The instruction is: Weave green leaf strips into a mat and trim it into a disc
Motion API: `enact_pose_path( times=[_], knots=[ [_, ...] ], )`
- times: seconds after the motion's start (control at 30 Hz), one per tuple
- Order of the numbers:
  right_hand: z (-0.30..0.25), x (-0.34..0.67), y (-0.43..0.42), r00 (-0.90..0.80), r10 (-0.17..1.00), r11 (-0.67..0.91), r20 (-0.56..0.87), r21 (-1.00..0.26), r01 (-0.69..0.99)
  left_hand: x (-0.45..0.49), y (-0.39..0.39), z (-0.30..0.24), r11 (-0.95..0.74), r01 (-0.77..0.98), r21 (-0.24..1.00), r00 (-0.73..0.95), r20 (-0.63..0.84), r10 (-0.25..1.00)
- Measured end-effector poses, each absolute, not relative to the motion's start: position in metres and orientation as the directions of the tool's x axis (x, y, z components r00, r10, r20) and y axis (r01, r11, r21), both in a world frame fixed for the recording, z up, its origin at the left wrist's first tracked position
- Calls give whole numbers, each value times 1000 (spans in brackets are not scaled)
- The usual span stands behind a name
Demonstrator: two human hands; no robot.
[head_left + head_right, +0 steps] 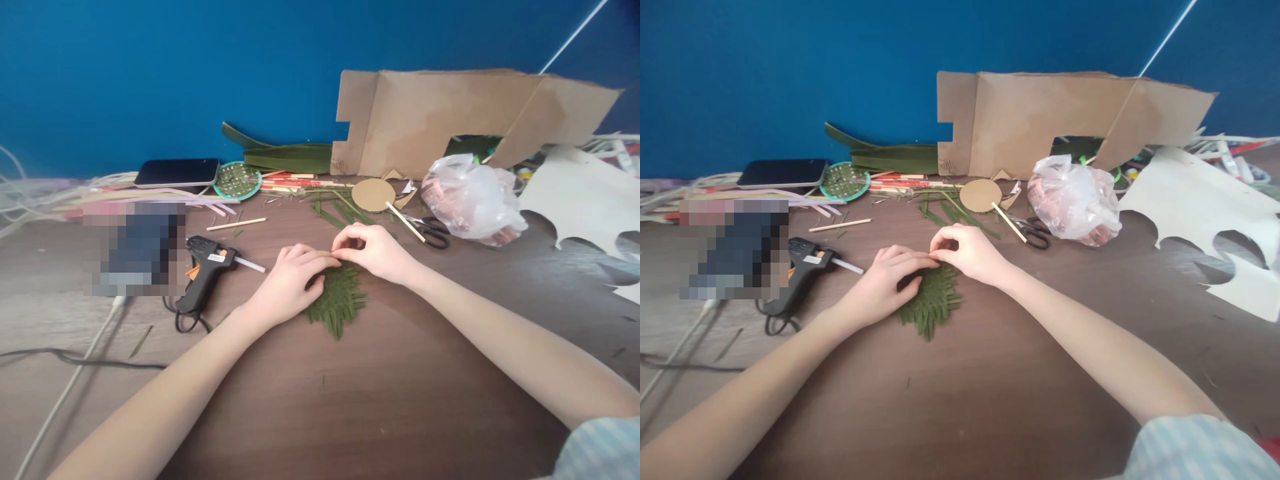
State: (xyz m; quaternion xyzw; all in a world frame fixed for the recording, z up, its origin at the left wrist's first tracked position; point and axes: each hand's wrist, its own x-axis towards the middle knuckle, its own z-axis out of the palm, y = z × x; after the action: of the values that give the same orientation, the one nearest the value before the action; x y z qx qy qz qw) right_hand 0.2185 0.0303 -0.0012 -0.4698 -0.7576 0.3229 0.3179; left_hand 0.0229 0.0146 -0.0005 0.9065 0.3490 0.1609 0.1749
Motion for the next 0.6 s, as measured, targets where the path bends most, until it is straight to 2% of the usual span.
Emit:
enact_pose_path(
  times=[0.3,0.6],
  knots=[
    [2,223,28,-355,928,296,114,-803,516,22,15,-2,-707,559,432,708,195,679],
    [-2,219,29,-369,916,334,158,-810,481,22,15,-2,-708,559,431,708,196,678]
  ],
)
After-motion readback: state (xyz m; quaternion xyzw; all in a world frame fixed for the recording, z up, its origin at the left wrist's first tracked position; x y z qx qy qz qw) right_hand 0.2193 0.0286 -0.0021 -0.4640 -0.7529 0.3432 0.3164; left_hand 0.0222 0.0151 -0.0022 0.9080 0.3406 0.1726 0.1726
